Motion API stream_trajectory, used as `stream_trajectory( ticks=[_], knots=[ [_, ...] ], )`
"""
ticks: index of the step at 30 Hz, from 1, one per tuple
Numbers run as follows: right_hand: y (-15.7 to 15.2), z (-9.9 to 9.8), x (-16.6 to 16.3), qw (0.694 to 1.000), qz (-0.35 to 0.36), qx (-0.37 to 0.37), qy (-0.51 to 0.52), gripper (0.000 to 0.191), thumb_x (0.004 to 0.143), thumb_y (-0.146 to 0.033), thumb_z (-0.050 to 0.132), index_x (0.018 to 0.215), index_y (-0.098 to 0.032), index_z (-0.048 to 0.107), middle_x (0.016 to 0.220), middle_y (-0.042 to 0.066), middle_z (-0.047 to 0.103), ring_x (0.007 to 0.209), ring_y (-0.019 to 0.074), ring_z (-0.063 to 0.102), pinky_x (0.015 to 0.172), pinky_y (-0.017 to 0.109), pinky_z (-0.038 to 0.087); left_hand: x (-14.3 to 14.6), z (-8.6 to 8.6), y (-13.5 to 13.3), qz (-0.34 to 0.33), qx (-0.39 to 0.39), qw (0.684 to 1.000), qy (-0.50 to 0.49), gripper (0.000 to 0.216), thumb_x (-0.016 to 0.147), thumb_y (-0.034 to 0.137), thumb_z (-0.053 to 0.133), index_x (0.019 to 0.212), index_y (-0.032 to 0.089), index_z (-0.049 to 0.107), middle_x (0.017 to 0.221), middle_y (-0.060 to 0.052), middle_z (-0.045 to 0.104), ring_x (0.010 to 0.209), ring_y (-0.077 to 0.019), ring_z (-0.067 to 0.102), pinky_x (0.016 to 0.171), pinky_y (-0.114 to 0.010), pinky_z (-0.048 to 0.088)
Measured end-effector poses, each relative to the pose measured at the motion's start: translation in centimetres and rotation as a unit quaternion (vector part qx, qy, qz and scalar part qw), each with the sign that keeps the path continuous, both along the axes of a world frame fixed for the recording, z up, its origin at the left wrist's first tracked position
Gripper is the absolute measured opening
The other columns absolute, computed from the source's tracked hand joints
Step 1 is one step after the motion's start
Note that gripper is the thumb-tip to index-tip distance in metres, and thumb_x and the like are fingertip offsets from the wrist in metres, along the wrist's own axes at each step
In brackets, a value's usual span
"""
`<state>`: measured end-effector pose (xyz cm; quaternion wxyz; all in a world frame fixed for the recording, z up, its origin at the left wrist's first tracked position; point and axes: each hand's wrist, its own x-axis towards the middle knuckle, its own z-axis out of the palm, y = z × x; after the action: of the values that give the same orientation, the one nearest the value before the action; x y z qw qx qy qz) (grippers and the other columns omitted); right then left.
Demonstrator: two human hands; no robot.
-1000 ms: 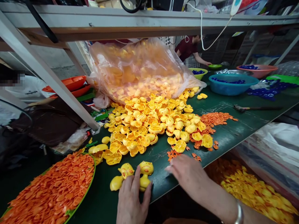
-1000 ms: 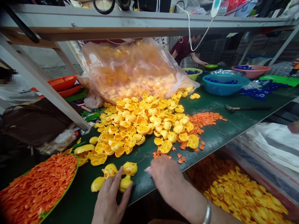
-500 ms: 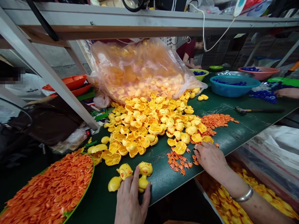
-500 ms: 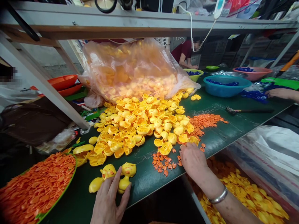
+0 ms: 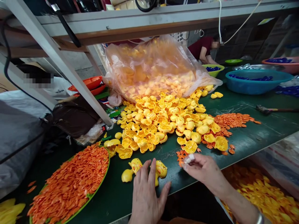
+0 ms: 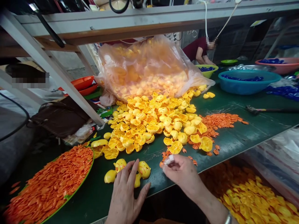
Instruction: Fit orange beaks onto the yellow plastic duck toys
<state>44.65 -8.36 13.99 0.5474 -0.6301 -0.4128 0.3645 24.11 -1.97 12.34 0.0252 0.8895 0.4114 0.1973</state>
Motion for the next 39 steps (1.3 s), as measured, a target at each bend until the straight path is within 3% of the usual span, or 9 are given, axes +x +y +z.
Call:
stream_trajectory(
  ticks=[4,8,11,16,22,29,35,39],
  knots=[
    [1.4,-0.6,-2.2,0.998,0.018,0.010,0.062,0.019,0.067,-0.034,0.067,0.071,-0.017,0.060,0.067,0.002,0.067,0.064,0.0161,0.063,0.062,0.026,0.053,0.8,-0.4,0.5,-0.028,-0.032,0.999,0.006,0.052,0.086,0.038,0.051,0.134,0.021,0.042,0.123,-0.010,0.055,0.108,-0.0250,0.053,0.092,-0.044,0.045],
    [2.0,-1.3,-2.6,0.996,0.036,0.011,0.076,0.028,0.071,-0.031,0.065,0.095,-0.016,0.064,0.078,0.004,0.071,0.073,0.0178,0.066,0.071,0.030,0.054,0.8,-0.9,0.7,-0.030,-0.053,0.998,-0.016,0.049,0.087,0.035,0.051,0.133,0.022,0.042,0.124,-0.010,0.054,0.110,-0.0234,0.053,0.093,-0.041,0.045],
    [2.1,-1.6,-2.7,0.997,0.049,0.009,0.050,0.023,0.074,-0.033,0.064,0.090,-0.017,0.068,0.087,0.006,0.072,0.083,0.0200,0.067,0.079,0.032,0.054,0.7,-1.1,0.6,-0.031,-0.061,0.997,-0.025,0.050,0.087,0.034,0.050,0.134,0.022,0.041,0.124,-0.011,0.053,0.111,-0.0244,0.053,0.093,-0.043,0.045],
    [2.3,-1.9,-3.2,0.998,0.055,-0.003,0.032,0.019,0.075,-0.035,0.065,0.081,-0.018,0.071,0.082,0.004,0.073,0.077,0.0202,0.068,0.074,0.031,0.055,0.6,-1.0,0.6,-0.032,-0.075,0.996,-0.023,0.049,0.087,0.033,0.050,0.134,0.023,0.040,0.126,-0.011,0.051,0.113,-0.0248,0.052,0.094,-0.045,0.044],
    [2.0,-2.1,-3.3,0.994,0.056,0.011,-0.089,0.015,0.079,-0.023,0.059,0.084,-0.020,0.073,0.083,0.004,0.072,0.076,0.0181,0.067,0.072,0.029,0.052,0.5,-1.0,0.5,-0.033,-0.090,0.995,-0.017,0.050,0.087,0.030,0.050,0.135,0.026,0.037,0.127,-0.009,0.049,0.116,-0.0239,0.050,0.097,-0.045,0.042],
    [2.6,-1.4,-2.6,0.979,0.119,0.013,-0.165,0.017,0.078,-0.009,0.059,0.075,-0.020,0.072,0.075,0.002,0.070,0.070,0.0140,0.063,0.067,0.023,0.047,0.3,-0.9,0.5,-0.063,-0.114,0.991,-0.019,0.048,0.088,0.030,0.049,0.134,0.025,0.037,0.127,-0.009,0.049,0.117,-0.0224,0.048,0.099,-0.042,0.042],
    [2.4,-1.2,-3.2,0.934,0.135,-0.007,-0.330,0.021,0.079,-0.008,0.058,0.061,-0.016,0.063,0.062,0.000,0.059,0.062,0.0125,0.053,0.059,0.023,0.036,0.3,-0.9,0.5,-0.070,-0.120,0.990,-0.027,0.046,0.089,0.031,0.048,0.133,0.024,0.038,0.127,-0.009,0.049,0.116,-0.0215,0.048,0.098,-0.040,0.043],
    [2.6,-1.2,-3.3,0.945,0.127,-0.041,-0.300,0.015,0.076,-0.008,0.060,0.064,-0.016,0.062,0.067,-0.001,0.060,0.065,0.0119,0.055,0.060,0.022,0.037,0.3,-0.8,0.4,-0.074,-0.121,0.990,-0.022,0.047,0.089,0.031,0.049,0.134,0.023,0.037,0.126,-0.009,0.049,0.116,-0.0214,0.048,0.097,-0.040,0.043]
  ],
)
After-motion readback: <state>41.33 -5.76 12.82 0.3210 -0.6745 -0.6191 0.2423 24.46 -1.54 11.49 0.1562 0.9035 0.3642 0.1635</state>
